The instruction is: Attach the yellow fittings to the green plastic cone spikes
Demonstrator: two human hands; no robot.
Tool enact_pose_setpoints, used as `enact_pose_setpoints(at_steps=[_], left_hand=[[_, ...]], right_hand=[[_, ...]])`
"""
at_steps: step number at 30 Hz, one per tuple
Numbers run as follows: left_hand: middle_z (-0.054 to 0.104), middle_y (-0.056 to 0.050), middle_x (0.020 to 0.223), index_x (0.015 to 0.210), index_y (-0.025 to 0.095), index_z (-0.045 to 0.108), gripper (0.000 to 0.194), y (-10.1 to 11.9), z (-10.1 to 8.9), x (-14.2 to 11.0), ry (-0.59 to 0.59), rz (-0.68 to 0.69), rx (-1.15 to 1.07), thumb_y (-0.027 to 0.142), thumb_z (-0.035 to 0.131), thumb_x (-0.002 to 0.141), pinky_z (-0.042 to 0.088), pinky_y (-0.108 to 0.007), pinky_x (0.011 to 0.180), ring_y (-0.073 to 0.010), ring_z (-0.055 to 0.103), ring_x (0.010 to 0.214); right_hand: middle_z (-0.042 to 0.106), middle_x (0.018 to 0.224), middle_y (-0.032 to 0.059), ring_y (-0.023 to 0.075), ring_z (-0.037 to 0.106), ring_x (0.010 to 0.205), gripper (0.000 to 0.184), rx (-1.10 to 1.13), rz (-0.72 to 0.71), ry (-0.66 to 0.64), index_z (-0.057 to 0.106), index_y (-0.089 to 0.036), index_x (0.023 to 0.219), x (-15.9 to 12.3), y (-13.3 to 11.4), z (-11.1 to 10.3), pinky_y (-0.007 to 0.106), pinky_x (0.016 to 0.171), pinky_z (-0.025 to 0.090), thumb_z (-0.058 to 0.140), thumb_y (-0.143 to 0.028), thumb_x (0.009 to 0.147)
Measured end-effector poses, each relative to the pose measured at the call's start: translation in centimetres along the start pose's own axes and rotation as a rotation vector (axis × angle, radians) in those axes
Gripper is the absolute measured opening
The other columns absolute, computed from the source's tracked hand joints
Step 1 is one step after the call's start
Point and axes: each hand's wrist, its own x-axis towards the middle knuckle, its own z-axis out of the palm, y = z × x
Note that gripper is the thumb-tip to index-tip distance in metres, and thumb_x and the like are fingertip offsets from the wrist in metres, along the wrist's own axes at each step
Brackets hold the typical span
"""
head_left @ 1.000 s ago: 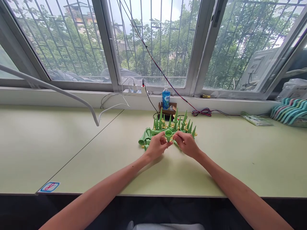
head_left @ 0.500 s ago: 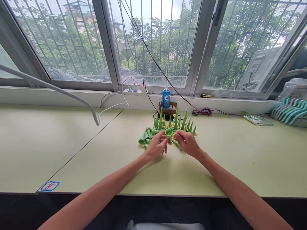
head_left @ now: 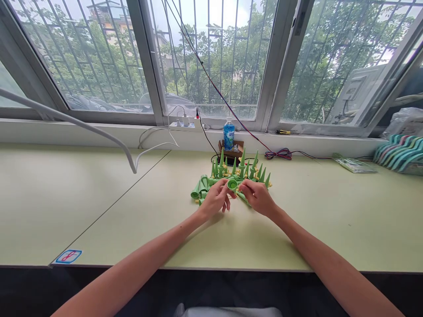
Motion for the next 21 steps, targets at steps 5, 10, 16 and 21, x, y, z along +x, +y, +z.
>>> enact_pose_setpoints(at_steps=[5,10,16,21], left_hand=[[0.061,0.0,0.076,0.099,0.018,0.047,0.04,-0.1,-0.11,0.07,0.008,0.02,0.007,0.056,0.044,0.089,0.038,-0.017,0.031,-0.0075,0.055,0.039],[0.057,0.003,0.071,0.105,0.018,0.048,0.041,0.1,-0.18,-0.02,0.031,0.061,0.032,0.056,0.046,0.089,0.038,-0.017,0.03,-0.0075,0.054,0.037],[0.058,0.001,0.082,0.11,0.019,0.047,0.039,-0.03,-0.44,-0.04,0.05,0.111,0.022,0.051,0.05,0.088,0.04,-0.017,0.03,-0.0066,0.056,0.038],[0.061,-0.002,0.094,0.11,0.019,0.046,0.038,-0.12,-0.54,-0.01,0.072,0.128,0.023,0.049,0.053,0.087,0.04,-0.017,0.03,-0.0054,0.056,0.038]], right_hand=[[0.043,0.055,-0.0038,0.01,0.033,0.049,0.034,0.005,-0.012,-0.001,0.051,-0.018,0.071,-0.01,-0.04,-0.08,0.024,0.052,0.031,0.04,-0.038,0.097],[0.042,0.055,-0.0041,0.0098,0.034,0.05,0.032,0.003,-0.004,-0.006,0.05,-0.018,0.071,0.02,-0.03,-0.03,0.023,0.053,0.031,0.04,-0.036,0.097],[0.042,0.056,-0.0039,0.01,0.033,0.05,0.031,-0.002,0.003,-0.007,0.049,-0.019,0.07,-0.01,-0.08,-0.01,0.024,0.053,0.031,0.041,-0.035,0.096],[0.044,0.058,-0.0032,0.0101,0.034,0.052,0.031,-0.015,-0.006,-0.01,0.049,-0.018,0.07,0.01,-0.05,-0.07,0.023,0.053,0.03,0.041,-0.033,0.096]])
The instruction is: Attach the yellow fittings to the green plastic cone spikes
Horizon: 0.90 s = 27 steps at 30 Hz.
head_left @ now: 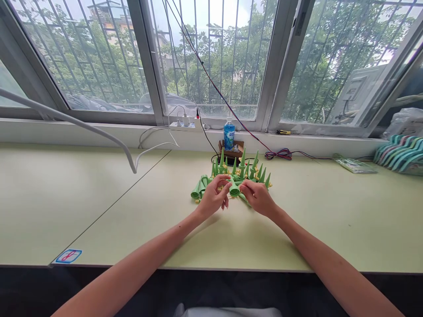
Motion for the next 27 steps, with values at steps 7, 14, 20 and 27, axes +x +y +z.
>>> enact_pose_setpoints(at_steps=[7,14,20,27], left_hand=[[0.061,-0.008,0.108,0.111,0.019,0.045,0.039,0.45,-0.05,-0.1,0.011,0.009,0.013,0.046,0.056,0.086,0.04,-0.017,0.031,-0.0034,0.054,0.039],[0.059,-0.01,0.116,0.114,0.021,0.042,0.041,0.7,-0.07,-0.16,0.038,0.008,0.032,0.044,0.06,0.084,0.041,-0.018,0.033,-0.0029,0.053,0.038],[0.059,-0.012,0.119,0.117,0.02,0.045,0.044,0.76,-0.02,-0.18,0.042,0.015,0.08,0.043,0.062,0.083,0.041,-0.018,0.034,-0.0032,0.054,0.04],[0.062,-0.011,0.114,0.118,0.02,0.051,0.043,0.87,0.07,-0.31,0.067,0.039,0.131,0.042,0.062,0.083,0.041,-0.017,0.034,-0.0034,0.054,0.041]], right_hand=[[0.042,0.058,-0.0037,0.0102,0.032,0.052,0.03,-0.021,0.002,-0.003,0.049,-0.019,0.07,0.05,0.45,0.1,0.023,0.053,0.029,0.041,-0.032,0.096],[0.041,0.057,-0.0038,0.0106,0.032,0.051,0.031,-0.057,0.002,-0.008,0.047,-0.019,0.069,0.03,0.59,0.1,0.024,0.052,0.028,0.041,-0.033,0.095],[0.043,0.057,-0.003,0.0109,0.032,0.052,0.032,-0.084,0.013,-0.011,0.046,-0.019,0.068,-0.05,0.83,0.27,0.024,0.052,0.028,0.041,-0.036,0.095],[0.042,0.055,-0.0034,0.0105,0.031,0.05,0.034,-0.101,0.015,-0.006,0.046,-0.019,0.067,-0.04,0.76,0.34,0.024,0.051,0.027,0.041,-0.037,0.095]])
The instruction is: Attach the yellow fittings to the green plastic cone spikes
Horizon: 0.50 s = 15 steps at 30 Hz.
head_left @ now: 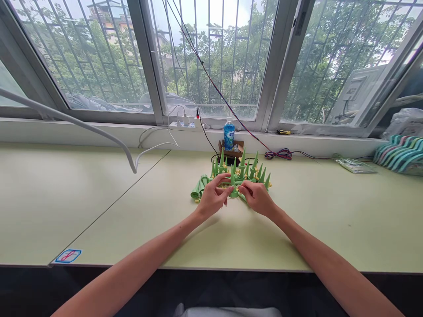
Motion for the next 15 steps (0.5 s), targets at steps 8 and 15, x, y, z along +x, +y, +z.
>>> enact_pose_setpoints(at_steps=[8,15], left_hand=[[0.062,-0.011,0.11,0.119,0.019,0.053,0.046,0.1,0.09,-0.09,-0.011,-0.007,-0.054,0.044,0.063,0.082,0.041,-0.017,0.032,-0.003,0.053,0.04],[0.06,-0.011,0.111,0.118,0.018,0.054,0.044,0.68,0.08,-0.12,-0.027,-0.023,-0.079,0.042,0.063,0.082,0.041,-0.018,0.032,-0.0037,0.054,0.04]], right_hand=[[0.043,0.055,-0.0031,0.0105,0.032,0.049,0.034,-0.011,0.011,0.0,0.047,-0.019,0.066,0.02,-0.18,-0.1,0.024,0.051,0.028,0.042,-0.037,0.095],[0.043,0.055,-0.0033,0.0104,0.032,0.05,0.032,-0.036,0.022,-0.001,0.047,-0.019,0.067,-0.04,-0.09,-0.05,0.024,0.051,0.027,0.042,-0.035,0.095]])
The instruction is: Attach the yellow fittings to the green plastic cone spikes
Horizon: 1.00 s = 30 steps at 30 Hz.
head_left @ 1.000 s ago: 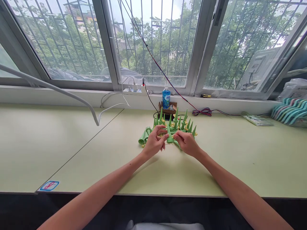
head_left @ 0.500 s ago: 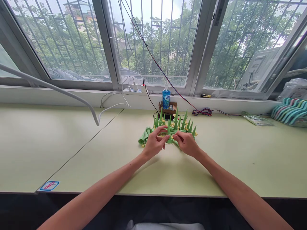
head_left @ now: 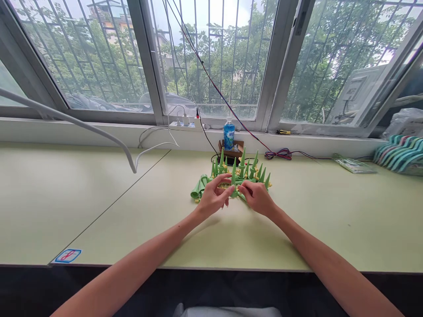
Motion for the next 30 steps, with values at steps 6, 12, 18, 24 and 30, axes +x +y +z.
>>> enact_pose_setpoints(at_steps=[6,12,18,24,30], left_hand=[[0.058,-0.014,0.123,0.114,0.016,0.055,0.042,0.17,0.01,-0.09,-0.014,-0.001,-0.029,0.043,0.064,0.081,0.041,-0.018,0.032,-0.0027,0.054,0.041],[0.067,-0.01,0.105,0.112,0.015,0.059,0.043,-0.01,-0.11,-0.1,-0.014,-0.012,-0.019,0.044,0.064,0.081,0.042,-0.018,0.033,-0.0044,0.054,0.039],[0.067,-0.003,0.071,0.109,0.015,0.063,0.041,-0.09,-0.13,-0.11,-0.003,-0.009,-0.016,0.044,0.064,0.081,0.041,-0.019,0.033,-0.0081,0.054,0.038],[0.057,0.003,0.051,0.109,0.015,0.065,0.04,0.15,-0.07,-0.17,-0.007,-0.034,-0.041,0.042,0.065,0.081,0.041,-0.02,0.034,-0.0104,0.054,0.036],[0.057,0.003,0.047,0.11,0.014,0.067,0.039,0.2,-0.08,-0.25,-0.018,-0.036,-0.049,0.042,0.064,0.082,0.041,-0.02,0.035,-0.011,0.055,0.036]], right_hand=[[0.043,0.055,-0.0034,0.0106,0.032,0.05,0.033,-0.016,0.01,0.018,0.046,-0.019,0.066,0.03,-0.01,-0.04,0.024,0.052,0.028,0.043,-0.035,0.094],[0.042,0.053,-0.0032,0.0111,0.033,0.049,0.034,-0.035,0.024,0.046,0.045,-0.02,0.065,0.0,0.02,0.04,0.024,0.051,0.028,0.042,-0.037,0.095],[0.043,0.053,-0.0029,0.0112,0.033,0.048,0.033,-0.06,0.043,0.074,0.045,-0.02,0.066,0.01,0.1,0.05,0.024,0.051,0.028,0.042,-0.037,0.094],[0.045,0.053,-0.0029,0.0112,0.033,0.049,0.033,-0.071,0.07,0.095,0.045,-0.02,0.067,0.04,0.15,0.09,0.024,0.051,0.028,0.042,-0.038,0.094],[0.045,0.052,-0.0027,0.0112,0.034,0.047,0.033,-0.082,0.086,0.112,0.047,-0.02,0.066,-0.02,0.12,0.1,0.024,0.05,0.028,0.043,-0.038,0.093]])
